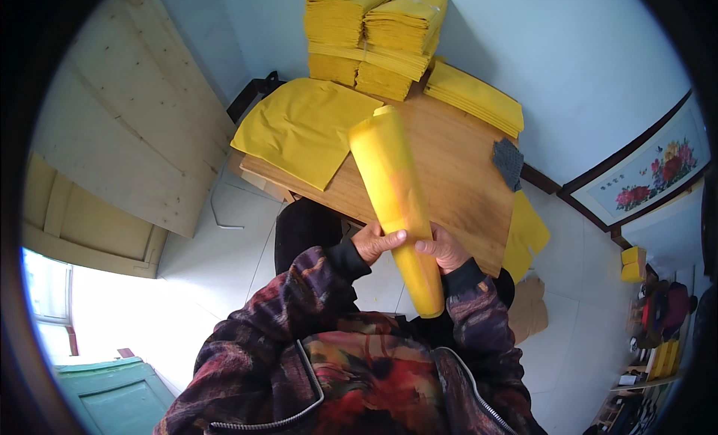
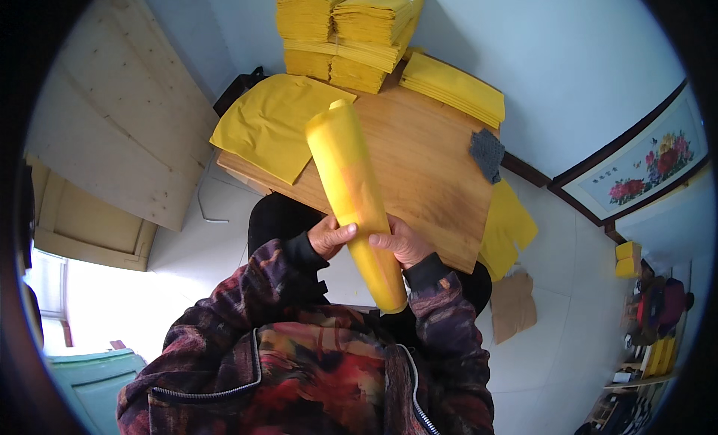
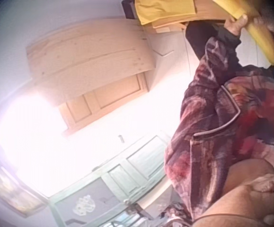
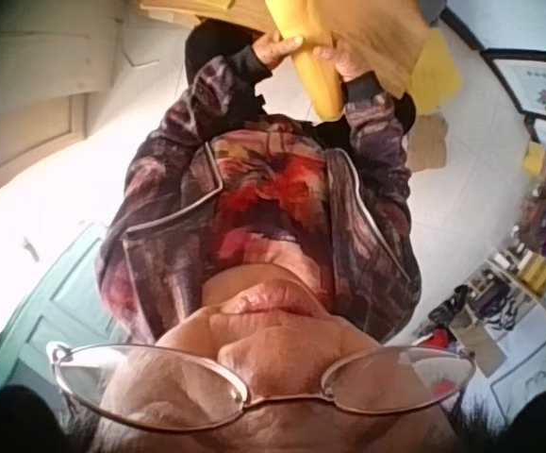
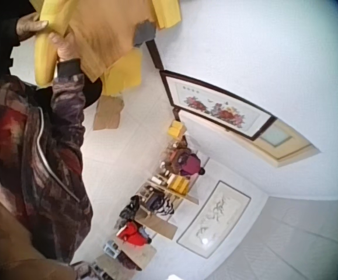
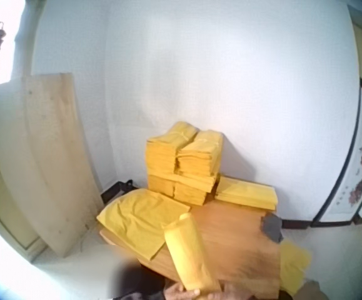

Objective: The person folds yellow padded envelopes on a wooden table. They repeatedly fold the envelopes in half and then fold the bottom edge up, smoothing the creases, and stack the finished envelopes on the table.

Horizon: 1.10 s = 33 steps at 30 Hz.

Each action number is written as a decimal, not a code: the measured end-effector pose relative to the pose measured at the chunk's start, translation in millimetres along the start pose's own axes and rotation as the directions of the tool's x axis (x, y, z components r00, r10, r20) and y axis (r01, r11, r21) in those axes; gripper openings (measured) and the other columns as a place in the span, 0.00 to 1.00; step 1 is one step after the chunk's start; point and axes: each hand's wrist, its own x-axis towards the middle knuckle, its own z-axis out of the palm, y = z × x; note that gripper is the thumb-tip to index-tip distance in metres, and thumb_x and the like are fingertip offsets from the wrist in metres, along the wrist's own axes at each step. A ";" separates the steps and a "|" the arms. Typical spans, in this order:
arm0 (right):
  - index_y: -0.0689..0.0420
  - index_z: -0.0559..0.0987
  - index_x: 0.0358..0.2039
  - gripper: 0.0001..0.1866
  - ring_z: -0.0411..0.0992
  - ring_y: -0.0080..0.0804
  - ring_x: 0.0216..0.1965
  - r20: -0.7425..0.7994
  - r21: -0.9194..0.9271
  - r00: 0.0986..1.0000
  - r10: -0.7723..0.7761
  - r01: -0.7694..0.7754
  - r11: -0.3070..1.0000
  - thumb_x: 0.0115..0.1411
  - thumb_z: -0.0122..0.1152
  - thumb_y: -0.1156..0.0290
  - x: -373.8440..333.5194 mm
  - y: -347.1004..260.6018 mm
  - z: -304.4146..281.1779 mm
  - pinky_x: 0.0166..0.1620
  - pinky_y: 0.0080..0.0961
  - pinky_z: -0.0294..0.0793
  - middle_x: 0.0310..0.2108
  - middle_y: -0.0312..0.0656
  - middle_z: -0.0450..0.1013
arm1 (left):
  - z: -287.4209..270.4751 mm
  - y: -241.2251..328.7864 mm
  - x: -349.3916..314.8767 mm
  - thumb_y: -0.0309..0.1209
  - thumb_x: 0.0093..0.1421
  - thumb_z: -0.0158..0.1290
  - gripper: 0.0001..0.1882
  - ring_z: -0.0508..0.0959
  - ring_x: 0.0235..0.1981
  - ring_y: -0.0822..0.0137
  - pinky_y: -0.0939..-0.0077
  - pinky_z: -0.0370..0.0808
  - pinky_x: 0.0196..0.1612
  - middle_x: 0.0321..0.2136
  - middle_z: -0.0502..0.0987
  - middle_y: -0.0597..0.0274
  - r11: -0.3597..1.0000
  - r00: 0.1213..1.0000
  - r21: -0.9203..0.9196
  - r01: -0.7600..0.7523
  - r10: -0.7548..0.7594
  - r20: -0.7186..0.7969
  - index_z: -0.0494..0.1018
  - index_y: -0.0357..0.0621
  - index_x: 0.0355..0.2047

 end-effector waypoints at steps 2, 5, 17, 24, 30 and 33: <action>0.60 0.68 0.52 0.32 0.70 0.27 0.43 0.046 -0.005 0.999 0.010 -0.010 1.000 0.51 0.68 0.60 2.0 2.4 0.6 0.48 0.25 0.69 0.42 0.38 0.71 | 4.7 -3.5 5.3 0.42 0.59 0.56 0.33 0.67 0.55 0.62 0.66 0.62 0.58 0.54 0.68 0.55 0.991 1.000 -0.130 -0.011 0.009 -0.015 0.59 0.40 0.59; 0.62 0.67 0.52 0.34 0.70 0.27 0.44 0.047 -0.032 0.999 -0.005 0.007 0.999 0.51 0.68 0.56 3.2 7.1 2.5 0.48 0.25 0.69 0.43 0.39 0.71 | 9.6 -4.2 9.9 0.37 0.58 0.57 0.31 0.69 0.53 0.62 0.64 0.67 0.56 0.53 0.68 0.55 0.967 0.991 -0.238 -0.088 0.061 -0.120 0.59 0.43 0.58; 0.63 0.66 0.53 0.35 0.68 0.27 0.42 0.066 -0.193 0.997 0.027 -0.014 0.981 0.52 0.66 0.53 8.2 11.4 -0.7 0.45 0.25 0.70 0.41 0.40 0.69 | 5.2 -2.4 16.6 0.39 0.61 0.52 0.22 0.77 0.41 0.60 0.64 0.75 0.45 0.43 0.74 0.52 0.967 0.969 -0.228 -0.117 0.061 -0.238 0.64 0.41 0.51; 0.62 0.70 0.47 0.26 0.70 0.29 0.43 -0.083 -0.500 0.977 -0.196 0.129 0.856 0.50 0.67 0.66 17.7 0.7 9.8 0.48 0.27 0.69 0.40 0.40 0.73 | 11.8 14.5 30.4 0.32 0.62 0.53 0.12 0.76 0.37 0.69 0.74 0.74 0.41 0.37 0.77 0.62 0.961 0.864 0.186 -0.202 0.265 -0.429 0.72 0.38 0.42; 0.60 0.71 0.45 0.23 0.72 0.27 0.39 -0.097 -0.634 0.941 -0.324 0.193 0.749 0.49 0.67 0.68 21.9 -58.4 32.4 0.42 0.25 0.72 0.38 0.40 0.74 | 54.6 74.5 48.9 0.29 0.60 0.55 0.13 0.74 0.43 0.68 0.73 0.71 0.48 0.40 0.76 0.60 0.804 0.846 0.426 -0.416 0.513 -0.142 0.72 0.37 0.43; 0.60 0.71 0.45 0.24 0.72 0.27 0.39 0.043 -0.700 0.857 -0.514 0.393 0.596 0.49 0.68 0.66 27.5 -92.4 33.9 0.42 0.25 0.72 0.38 0.40 0.73 | 70.3 105.6 61.5 0.28 0.59 0.56 0.14 0.74 0.43 0.68 0.73 0.71 0.47 0.40 0.76 0.61 0.814 0.841 0.336 -0.474 0.532 -0.102 0.72 0.38 0.44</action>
